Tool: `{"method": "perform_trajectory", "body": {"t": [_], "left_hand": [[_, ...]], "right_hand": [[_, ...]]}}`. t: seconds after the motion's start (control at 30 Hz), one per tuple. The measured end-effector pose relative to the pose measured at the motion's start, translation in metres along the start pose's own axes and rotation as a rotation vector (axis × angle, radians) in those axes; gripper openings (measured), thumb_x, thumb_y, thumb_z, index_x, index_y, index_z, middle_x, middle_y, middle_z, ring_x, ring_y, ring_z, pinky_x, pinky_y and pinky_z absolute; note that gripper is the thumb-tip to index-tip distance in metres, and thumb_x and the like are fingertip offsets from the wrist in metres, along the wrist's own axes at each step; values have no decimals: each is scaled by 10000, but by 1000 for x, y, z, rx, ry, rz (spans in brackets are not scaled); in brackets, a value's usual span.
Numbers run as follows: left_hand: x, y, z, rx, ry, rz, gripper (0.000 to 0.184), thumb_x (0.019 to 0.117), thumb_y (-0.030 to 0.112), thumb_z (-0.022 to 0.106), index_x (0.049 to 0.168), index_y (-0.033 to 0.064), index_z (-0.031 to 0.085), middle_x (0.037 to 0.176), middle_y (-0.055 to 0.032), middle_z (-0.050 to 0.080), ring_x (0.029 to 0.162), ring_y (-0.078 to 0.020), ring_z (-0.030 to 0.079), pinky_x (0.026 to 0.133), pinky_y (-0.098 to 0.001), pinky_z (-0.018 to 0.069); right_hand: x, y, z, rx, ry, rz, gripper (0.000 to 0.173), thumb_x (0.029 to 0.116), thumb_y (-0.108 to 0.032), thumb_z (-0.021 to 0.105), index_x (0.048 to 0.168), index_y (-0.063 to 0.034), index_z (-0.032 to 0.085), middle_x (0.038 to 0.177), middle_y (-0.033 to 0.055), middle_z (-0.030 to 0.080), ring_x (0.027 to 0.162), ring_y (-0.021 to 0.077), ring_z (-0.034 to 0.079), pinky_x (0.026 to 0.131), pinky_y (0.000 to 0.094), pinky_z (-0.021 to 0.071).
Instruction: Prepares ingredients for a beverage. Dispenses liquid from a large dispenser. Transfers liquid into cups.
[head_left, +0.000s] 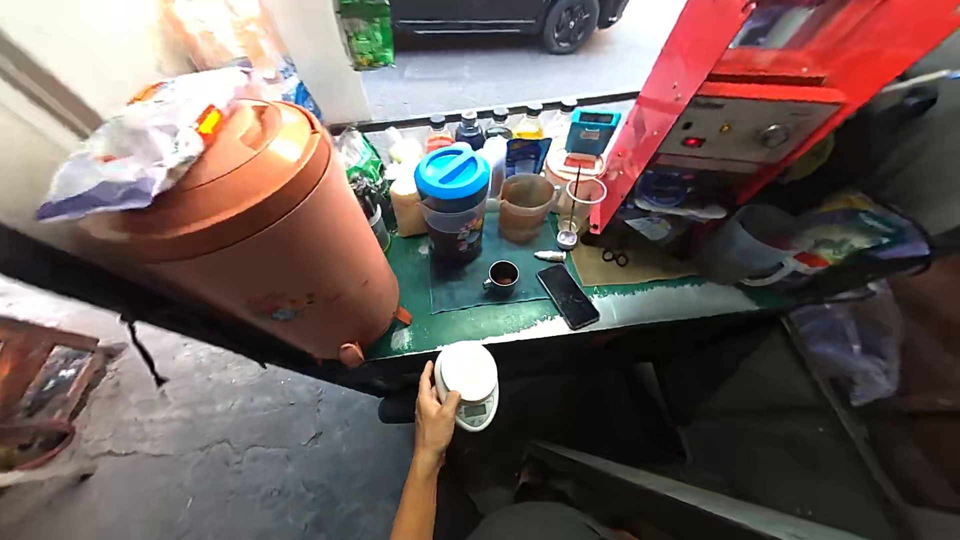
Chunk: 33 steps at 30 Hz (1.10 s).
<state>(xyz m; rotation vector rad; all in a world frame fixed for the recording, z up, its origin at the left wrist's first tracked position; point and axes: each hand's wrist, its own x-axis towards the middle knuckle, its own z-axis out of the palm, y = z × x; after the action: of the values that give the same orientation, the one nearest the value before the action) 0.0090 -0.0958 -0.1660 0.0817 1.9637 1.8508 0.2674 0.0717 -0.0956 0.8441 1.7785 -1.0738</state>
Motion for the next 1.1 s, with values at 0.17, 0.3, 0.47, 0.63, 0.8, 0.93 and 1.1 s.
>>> {"method": "perform_trajectory", "body": {"t": [0.17,0.3,0.47,0.63,0.8,0.93,1.1], "left_hand": [[28,6,-40,129,-131,10,810,837,70,652,1557,-12,289,1183,-218,691,978,-227,727,873,-395,607],[56,25,-43,274,-266,17,785,849,102,681,1537,-18,320,1155,-212,704,983,-246,726,885,-429,597],[93,47,-14,305,-433,24,790,864,100,710,1539,-6,313,1148,-210,709,999,-261,727,910,-445,594],[119,56,17,373,-553,3,813,863,178,724,1554,37,320,1137,-220,700,1006,-304,712,928,-501,572],[140,53,71,371,-714,10,790,884,194,710,1560,51,329,1212,-235,681,1087,-333,693,979,-532,544],[160,33,133,185,-643,-37,784,917,143,677,1570,10,263,1140,-232,703,1023,-300,716,951,-495,570],[172,22,183,189,-511,-93,783,973,156,666,1593,-8,215,1382,-273,583,1239,-347,627,1072,-498,506]], "right_hand": [[96,-61,25,456,495,-605,509,1002,-355,632,1372,-6,614,1312,159,682,1211,243,665,1077,433,527],[115,-175,-76,368,1057,-451,552,936,-303,716,1389,-8,601,1374,238,608,1256,369,606,1056,557,493],[179,-156,-205,265,1188,-103,846,791,-251,885,1490,1,481,1518,380,395,1375,603,398,1045,784,369],[189,-134,-249,117,1007,68,931,698,-329,956,1448,2,513,1371,369,541,1297,569,494,1014,753,401],[155,-92,-279,183,994,68,878,693,-362,943,1399,-5,563,1282,329,619,1239,503,565,1056,687,405],[155,-60,-316,239,1065,98,903,685,-293,959,1420,4,529,1321,342,589,1264,517,539,1068,686,393],[178,-37,-332,172,1060,112,929,683,-222,962,1441,36,489,1376,370,540,1300,530,513,1086,693,383]]}}
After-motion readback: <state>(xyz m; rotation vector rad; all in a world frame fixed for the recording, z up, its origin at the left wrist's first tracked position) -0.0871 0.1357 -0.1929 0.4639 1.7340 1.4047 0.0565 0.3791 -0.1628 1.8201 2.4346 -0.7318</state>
